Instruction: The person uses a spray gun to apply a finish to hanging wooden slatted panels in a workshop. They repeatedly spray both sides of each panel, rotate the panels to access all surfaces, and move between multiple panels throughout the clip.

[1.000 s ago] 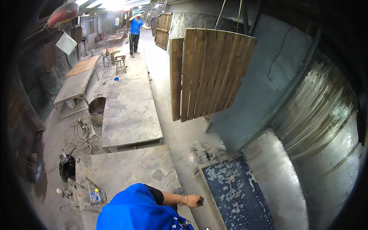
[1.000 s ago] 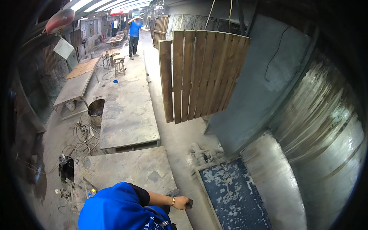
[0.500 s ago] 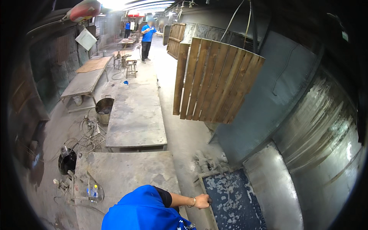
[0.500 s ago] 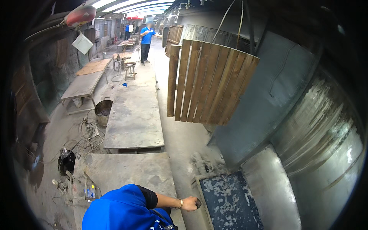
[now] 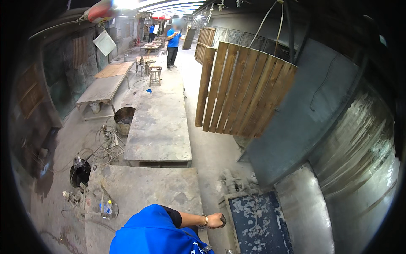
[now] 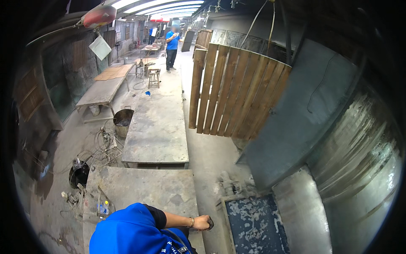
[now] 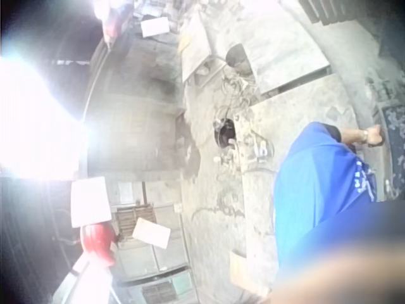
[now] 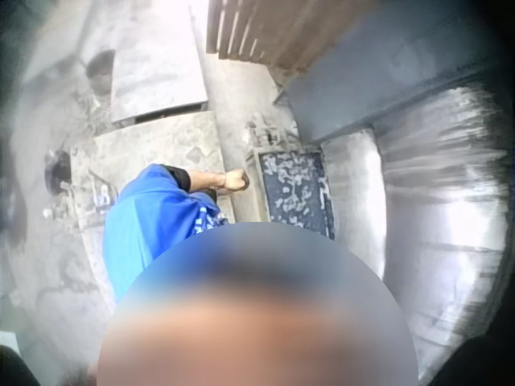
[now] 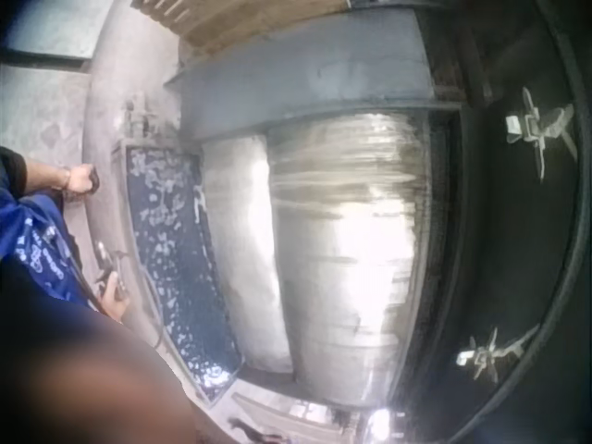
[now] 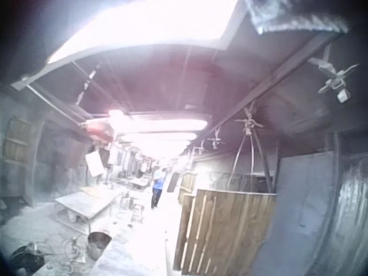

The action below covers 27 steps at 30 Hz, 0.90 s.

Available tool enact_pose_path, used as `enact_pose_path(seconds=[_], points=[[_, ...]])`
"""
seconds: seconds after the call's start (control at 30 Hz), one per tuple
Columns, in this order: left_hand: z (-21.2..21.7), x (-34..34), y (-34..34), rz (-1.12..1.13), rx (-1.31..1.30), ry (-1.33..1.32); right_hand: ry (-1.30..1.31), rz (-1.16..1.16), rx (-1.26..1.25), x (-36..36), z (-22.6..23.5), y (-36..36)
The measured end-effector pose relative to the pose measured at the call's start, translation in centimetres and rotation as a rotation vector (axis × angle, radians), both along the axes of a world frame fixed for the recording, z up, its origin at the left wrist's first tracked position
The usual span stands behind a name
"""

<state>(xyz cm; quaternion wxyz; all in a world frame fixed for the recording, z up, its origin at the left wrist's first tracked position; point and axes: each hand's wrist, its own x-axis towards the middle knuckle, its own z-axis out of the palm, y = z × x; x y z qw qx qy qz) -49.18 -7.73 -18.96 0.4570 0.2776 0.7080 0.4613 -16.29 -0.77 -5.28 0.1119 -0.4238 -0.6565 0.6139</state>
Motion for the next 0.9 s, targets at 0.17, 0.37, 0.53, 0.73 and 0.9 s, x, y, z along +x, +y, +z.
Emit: enact_pose_path(seconds=[0.17,0.37,0.53,0.73,0.9], points=[[-0.8,1.0,2.2,-0.079,0.129,0.19,-0.055,-0.025,0.0,1.5,-1.0,-0.5],[-0.8,2.7,3.2,-0.122,0.154,0.269,-0.15,0.061,0.075,3.6,-2.9,-1.0],[-1.8,3.4,3.8,-0.22,0.195,0.309,-0.648,0.215,-0.076,4.5,-2.5,-0.1],[-3.2,3.7,4.0,-0.287,0.223,0.572,-0.107,-0.152,-0.026,5.6,-4.5,-2.7],[-3.3,3.6,4.1,-0.398,0.301,0.78,-0.113,-0.284,-0.094,5.4,-5.6,-3.2]])
